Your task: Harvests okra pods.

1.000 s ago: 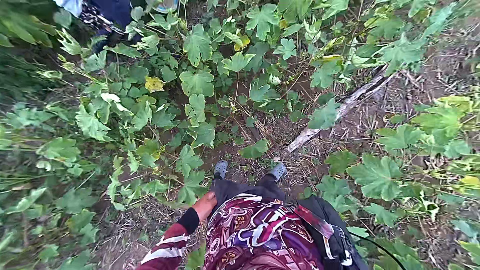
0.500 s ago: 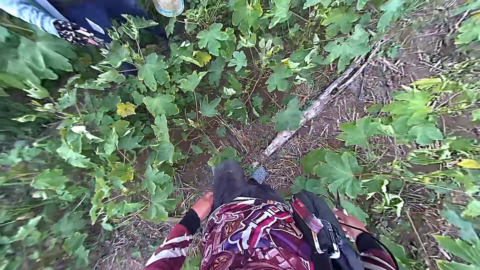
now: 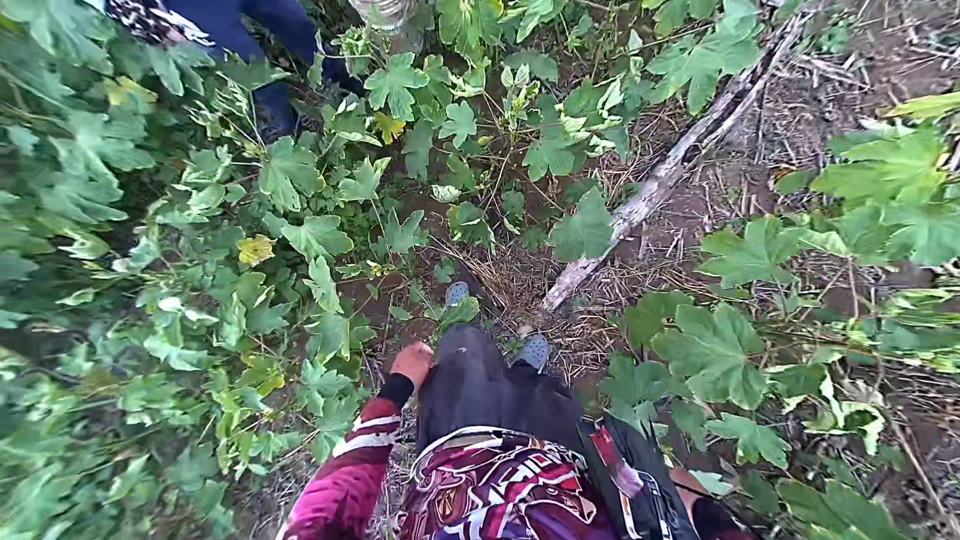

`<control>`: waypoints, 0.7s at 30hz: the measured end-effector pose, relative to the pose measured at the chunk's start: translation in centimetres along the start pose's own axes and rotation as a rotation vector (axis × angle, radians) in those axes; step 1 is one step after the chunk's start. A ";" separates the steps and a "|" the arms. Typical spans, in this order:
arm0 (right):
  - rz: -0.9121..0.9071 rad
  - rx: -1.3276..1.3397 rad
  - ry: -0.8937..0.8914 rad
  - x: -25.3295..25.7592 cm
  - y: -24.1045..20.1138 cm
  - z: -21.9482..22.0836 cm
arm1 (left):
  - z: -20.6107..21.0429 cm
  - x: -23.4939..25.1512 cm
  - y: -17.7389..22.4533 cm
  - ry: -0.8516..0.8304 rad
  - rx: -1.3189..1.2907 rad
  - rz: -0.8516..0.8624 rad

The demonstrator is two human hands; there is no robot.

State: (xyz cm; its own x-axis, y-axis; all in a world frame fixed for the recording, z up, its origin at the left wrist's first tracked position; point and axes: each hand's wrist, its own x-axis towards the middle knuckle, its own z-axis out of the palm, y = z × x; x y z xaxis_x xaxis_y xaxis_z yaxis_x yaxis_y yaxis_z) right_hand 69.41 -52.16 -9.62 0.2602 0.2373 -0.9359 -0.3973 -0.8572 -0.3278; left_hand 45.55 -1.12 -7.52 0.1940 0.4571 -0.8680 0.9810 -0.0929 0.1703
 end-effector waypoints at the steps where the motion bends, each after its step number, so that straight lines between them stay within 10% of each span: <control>1: 0.189 -0.015 0.020 3.2 1.8 0.3 | -0.4 1.9 1.2 -0.033 0.082 0.037; 3: 0.475 -0.059 0.051 7.5 0.7 1.5 | -0.7 6.5 3.7 -0.116 0.215 0.109; 8: 0.434 -0.144 0.004 17.7 -6.2 4.9 | -1.8 21.3 8.1 -0.219 0.595 0.233; 13: 0.279 -0.240 -0.142 27.4 -20.6 12.9 | -8.0 35.2 3.0 0.168 0.699 0.286; 16: 0.192 -0.238 -0.300 31.6 -28.9 20.1 | -14.0 37.2 4.2 -0.145 0.877 -0.071; 21: 0.040 -0.230 -0.529 35.1 -37.7 33.2 | -19.0 40.7 -0.4 -0.373 1.045 -0.132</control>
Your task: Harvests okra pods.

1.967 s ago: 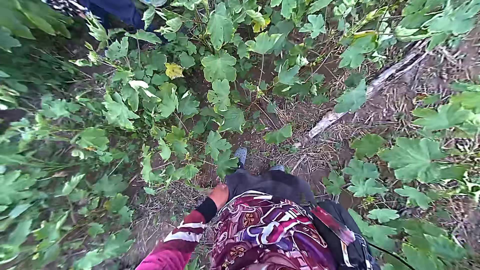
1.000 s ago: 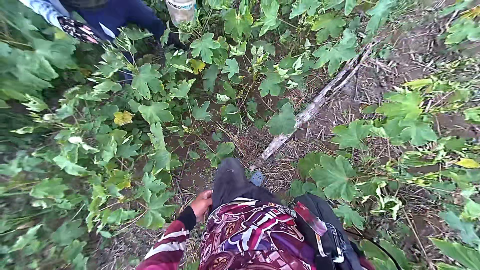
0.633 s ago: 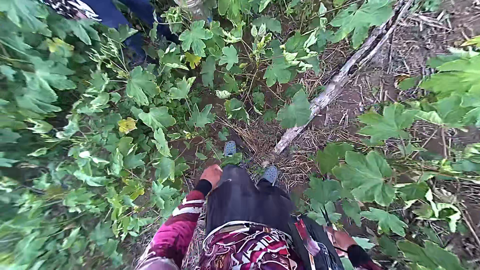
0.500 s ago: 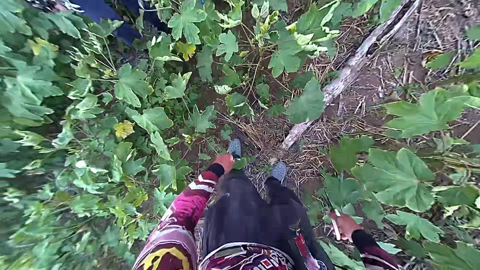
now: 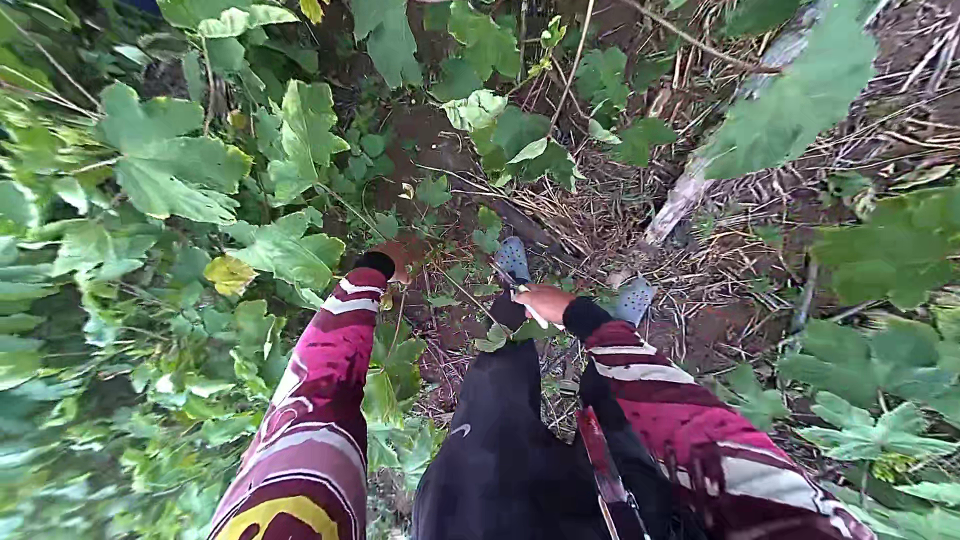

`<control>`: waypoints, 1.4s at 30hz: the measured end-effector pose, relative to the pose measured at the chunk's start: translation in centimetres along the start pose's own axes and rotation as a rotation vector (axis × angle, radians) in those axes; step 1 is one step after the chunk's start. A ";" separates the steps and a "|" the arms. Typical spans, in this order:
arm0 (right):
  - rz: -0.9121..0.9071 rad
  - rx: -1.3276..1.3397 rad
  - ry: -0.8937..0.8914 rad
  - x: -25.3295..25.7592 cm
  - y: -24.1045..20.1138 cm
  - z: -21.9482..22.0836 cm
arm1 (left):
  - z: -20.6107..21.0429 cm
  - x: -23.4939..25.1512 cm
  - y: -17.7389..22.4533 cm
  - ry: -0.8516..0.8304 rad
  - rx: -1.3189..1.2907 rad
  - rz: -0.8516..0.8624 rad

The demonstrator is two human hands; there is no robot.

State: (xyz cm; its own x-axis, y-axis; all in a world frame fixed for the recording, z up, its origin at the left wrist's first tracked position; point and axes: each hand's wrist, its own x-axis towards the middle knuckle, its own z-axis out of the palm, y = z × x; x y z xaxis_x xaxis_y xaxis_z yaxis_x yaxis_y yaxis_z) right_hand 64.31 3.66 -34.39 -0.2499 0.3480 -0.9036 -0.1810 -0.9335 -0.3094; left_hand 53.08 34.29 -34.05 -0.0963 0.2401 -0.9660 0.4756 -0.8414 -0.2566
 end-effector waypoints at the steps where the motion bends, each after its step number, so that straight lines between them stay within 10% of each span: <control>1: -0.010 -0.015 -0.029 1.4 -1.5 1.3 | 0.5 1.0 -1.0 -0.013 -0.008 0.019; 20: 0.374 0.208 -0.142 10.1 -15.0 8.4 | 1.9 4.7 -6.6 -0.110 -0.404 0.149; 42: 0.233 -0.034 -0.143 12.6 -17.2 8.4 | 3.0 4.6 -6.3 -0.069 -0.428 0.179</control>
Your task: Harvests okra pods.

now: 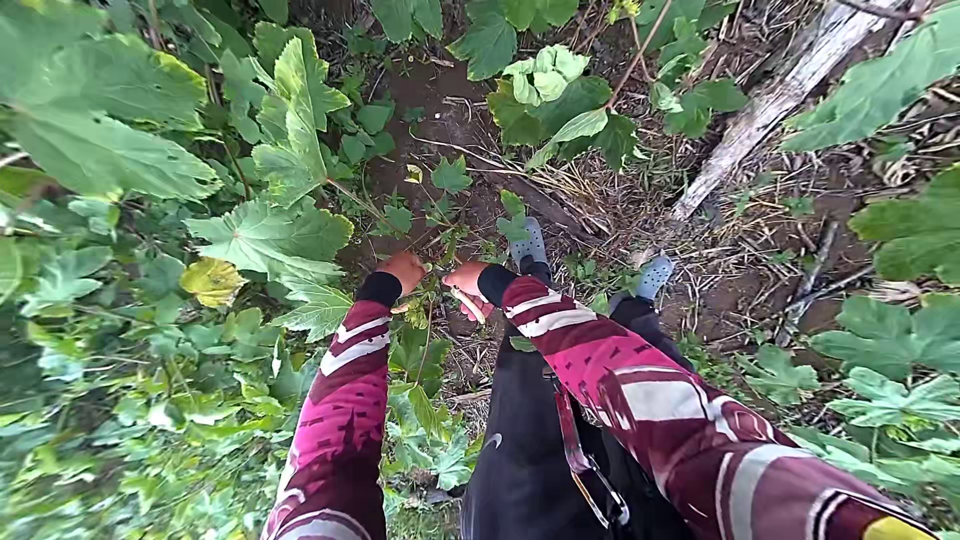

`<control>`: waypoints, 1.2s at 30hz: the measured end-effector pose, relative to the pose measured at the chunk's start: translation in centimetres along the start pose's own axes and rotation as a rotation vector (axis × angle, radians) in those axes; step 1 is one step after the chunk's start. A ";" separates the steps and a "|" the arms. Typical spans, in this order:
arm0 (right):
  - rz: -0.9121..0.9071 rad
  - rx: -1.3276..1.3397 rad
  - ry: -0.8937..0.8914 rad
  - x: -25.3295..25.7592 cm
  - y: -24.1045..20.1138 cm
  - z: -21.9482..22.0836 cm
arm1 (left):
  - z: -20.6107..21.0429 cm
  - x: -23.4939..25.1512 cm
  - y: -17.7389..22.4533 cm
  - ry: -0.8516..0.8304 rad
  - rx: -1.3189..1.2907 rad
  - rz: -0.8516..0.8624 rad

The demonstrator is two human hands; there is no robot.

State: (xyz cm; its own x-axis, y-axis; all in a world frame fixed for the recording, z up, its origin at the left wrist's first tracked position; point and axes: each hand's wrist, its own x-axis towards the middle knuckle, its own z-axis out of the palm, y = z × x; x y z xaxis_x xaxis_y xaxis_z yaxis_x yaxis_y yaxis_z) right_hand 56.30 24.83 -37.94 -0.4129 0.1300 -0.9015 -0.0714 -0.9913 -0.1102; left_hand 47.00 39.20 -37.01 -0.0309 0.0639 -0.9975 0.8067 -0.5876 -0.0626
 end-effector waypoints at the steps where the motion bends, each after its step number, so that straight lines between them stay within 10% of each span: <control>1: 0.011 -0.017 -0.004 -0.3 -0.1 -0.2 | 0.0 -0.1 0.1 0.001 0.005 -0.004; 8: -0.042 0.039 0.172 -0.5 3.2 1.0 | 0.1 0.0 -0.4 0.038 -0.009 -0.015; 14: 0.030 0.109 0.050 -6.3 10.3 -4.2 | -1.6 -6.3 3.5 0.413 -0.299 0.215; 25: -0.046 0.346 0.274 -17.8 27.0 -17.3 | 2.1 -16.7 32.0 0.349 -1.018 0.842; 36: -0.102 0.725 0.374 -29.2 47.7 -33.0 | 15.7 -18.6 59.3 0.147 -1.386 0.428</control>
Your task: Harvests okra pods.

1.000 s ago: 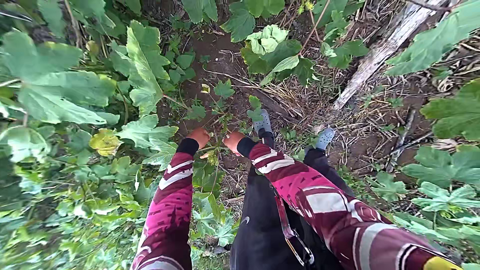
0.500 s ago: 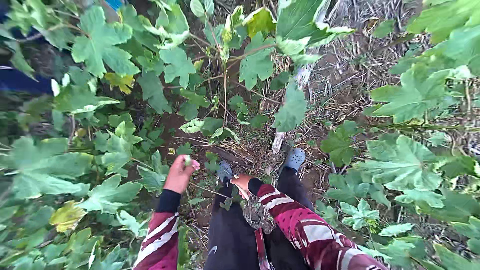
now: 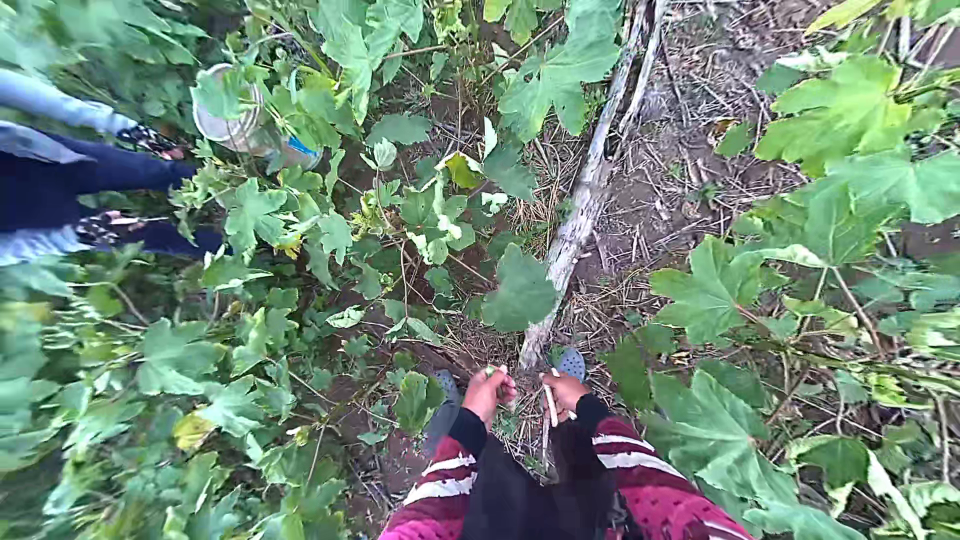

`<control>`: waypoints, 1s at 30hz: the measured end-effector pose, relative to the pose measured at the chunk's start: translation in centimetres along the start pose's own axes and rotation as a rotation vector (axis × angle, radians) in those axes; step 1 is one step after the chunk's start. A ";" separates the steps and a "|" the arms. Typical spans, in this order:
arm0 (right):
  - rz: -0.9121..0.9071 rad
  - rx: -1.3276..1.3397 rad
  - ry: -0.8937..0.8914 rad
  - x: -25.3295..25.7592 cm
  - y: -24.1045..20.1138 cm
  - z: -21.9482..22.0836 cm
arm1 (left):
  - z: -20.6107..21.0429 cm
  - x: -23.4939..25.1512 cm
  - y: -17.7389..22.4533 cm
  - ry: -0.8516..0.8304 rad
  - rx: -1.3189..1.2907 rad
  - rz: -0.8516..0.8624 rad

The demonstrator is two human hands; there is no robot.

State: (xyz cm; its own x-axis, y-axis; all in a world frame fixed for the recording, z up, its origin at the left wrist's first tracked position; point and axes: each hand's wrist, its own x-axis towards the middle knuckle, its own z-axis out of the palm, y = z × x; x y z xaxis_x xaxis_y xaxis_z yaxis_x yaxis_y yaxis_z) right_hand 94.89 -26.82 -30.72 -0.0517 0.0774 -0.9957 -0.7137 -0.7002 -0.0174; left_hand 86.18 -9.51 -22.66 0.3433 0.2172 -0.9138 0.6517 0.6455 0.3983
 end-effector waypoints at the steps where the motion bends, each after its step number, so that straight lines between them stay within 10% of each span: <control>1: 0.003 0.030 0.030 -0.4 -0.3 -1.8 | 1.4 0.0 0.4 -0.001 -0.003 0.006; 10: -0.084 0.123 0.116 -3.8 -7.4 -7.8 | -2.4 0.3 16.7 0.453 -0.214 0.444; 15: -0.198 -0.087 0.132 -2.8 -14.5 -7.5 | -7.4 -2.6 36.0 0.540 0.650 0.804; 20: -0.324 -0.289 -0.052 -3.1 -26.4 -2.7 | -9.8 11.2 51.7 0.523 1.424 0.350; 25: -0.241 -0.301 -0.332 -3.4 -38.3 4.7 | -11.4 23.0 50.2 0.007 1.857 -0.377; 30: -0.059 -0.336 -0.443 -1.7 -45.7 9.2 | -12.8 26.1 47.4 -0.313 1.826 -0.592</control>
State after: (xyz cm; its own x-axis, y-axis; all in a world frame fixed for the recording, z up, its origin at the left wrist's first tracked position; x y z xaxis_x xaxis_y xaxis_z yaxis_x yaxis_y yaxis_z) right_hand 121.23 11.56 -27.35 -0.3590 0.3636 -0.8596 -0.4659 -0.8678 -0.1725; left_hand 117.36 36.16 -28.70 -0.1938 0.0418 -0.9802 0.4472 -0.8855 -0.1262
